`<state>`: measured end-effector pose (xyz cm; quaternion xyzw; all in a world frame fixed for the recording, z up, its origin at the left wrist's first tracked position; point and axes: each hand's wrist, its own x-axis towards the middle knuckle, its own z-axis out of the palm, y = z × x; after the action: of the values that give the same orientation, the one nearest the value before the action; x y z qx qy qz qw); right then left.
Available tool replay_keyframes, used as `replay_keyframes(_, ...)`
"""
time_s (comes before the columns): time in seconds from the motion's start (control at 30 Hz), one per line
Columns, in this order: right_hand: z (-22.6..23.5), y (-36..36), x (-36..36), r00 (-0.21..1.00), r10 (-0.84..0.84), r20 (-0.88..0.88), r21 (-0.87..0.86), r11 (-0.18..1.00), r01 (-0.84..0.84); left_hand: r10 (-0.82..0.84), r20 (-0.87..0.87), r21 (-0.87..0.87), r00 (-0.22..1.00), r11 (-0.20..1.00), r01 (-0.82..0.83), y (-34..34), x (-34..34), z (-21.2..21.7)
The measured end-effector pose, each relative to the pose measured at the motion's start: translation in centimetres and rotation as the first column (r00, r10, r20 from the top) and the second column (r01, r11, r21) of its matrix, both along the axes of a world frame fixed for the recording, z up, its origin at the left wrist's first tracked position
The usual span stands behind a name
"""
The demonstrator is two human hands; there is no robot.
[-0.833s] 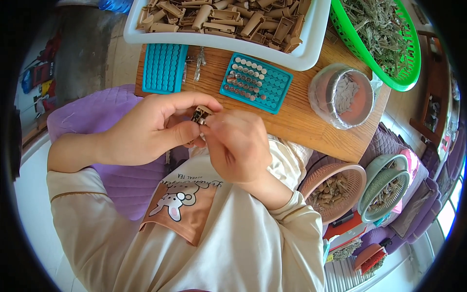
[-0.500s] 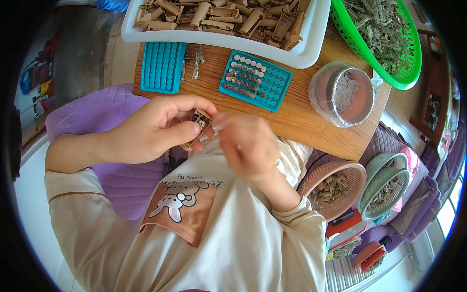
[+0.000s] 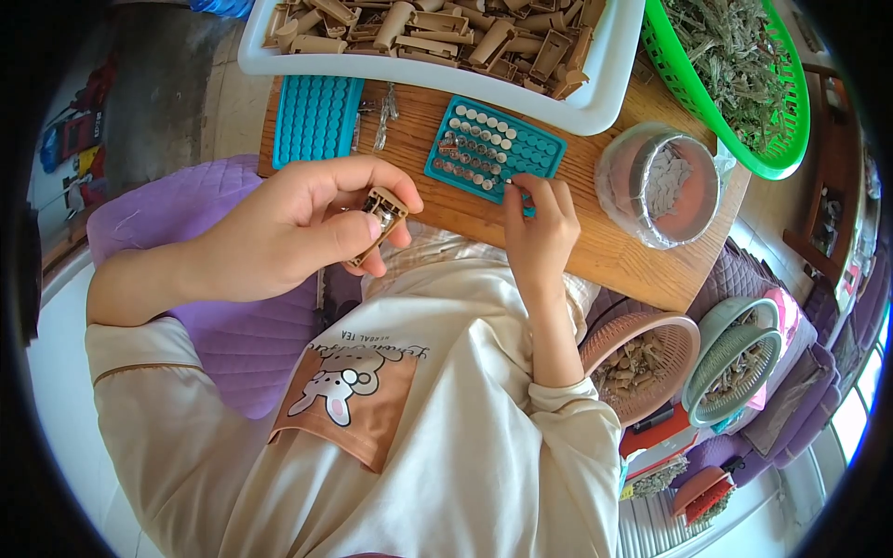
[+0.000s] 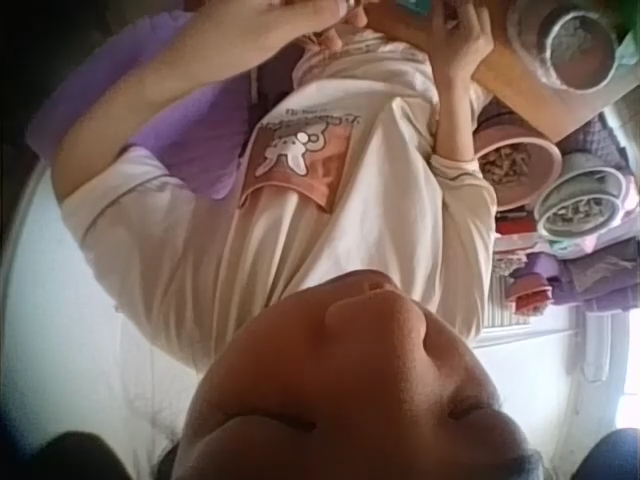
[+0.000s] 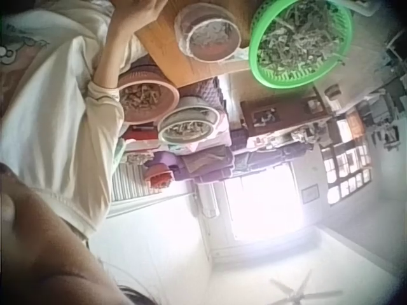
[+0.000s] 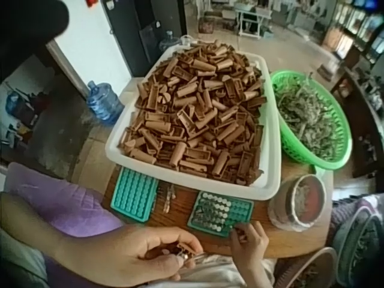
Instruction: The person assembles small plastic housings by hand, inserting metal contacts, wires, circuit boards, and springs into them.
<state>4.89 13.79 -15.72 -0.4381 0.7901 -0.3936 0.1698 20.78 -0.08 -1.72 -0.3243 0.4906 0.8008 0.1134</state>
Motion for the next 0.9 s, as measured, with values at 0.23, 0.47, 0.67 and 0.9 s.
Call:
replay_keyframes(0.23,7.8,-1.1,3.9,0.999,0.045,0.008,-0.375,0.926,-0.039,-0.05,-0.019,-0.098,0.999,0.994,0.048,0.7,0.1,-0.1)
replay_keyframes(0.47,8.1,-1.5,5.3,0.988,0.108,-0.106,-0.479,0.865,-0.146,-0.131,0.046,-0.236,0.99,0.962,0.138,1.0,0.4,0.0)
replay_keyframes(0.67,9.7,-0.9,4.4,0.95,0.274,0.153,-0.168,0.954,-0.248,-0.224,0.131,-0.418,0.966,0.871,0.259,1.6,0.5,-0.7)
replay_keyframes(0.9,9.7,-0.3,4.7,0.927,0.252,0.277,-0.056,0.968,-0.246,-0.197,0.155,-0.343,0.968,0.908,0.24,2.4,0.7,-1.7)
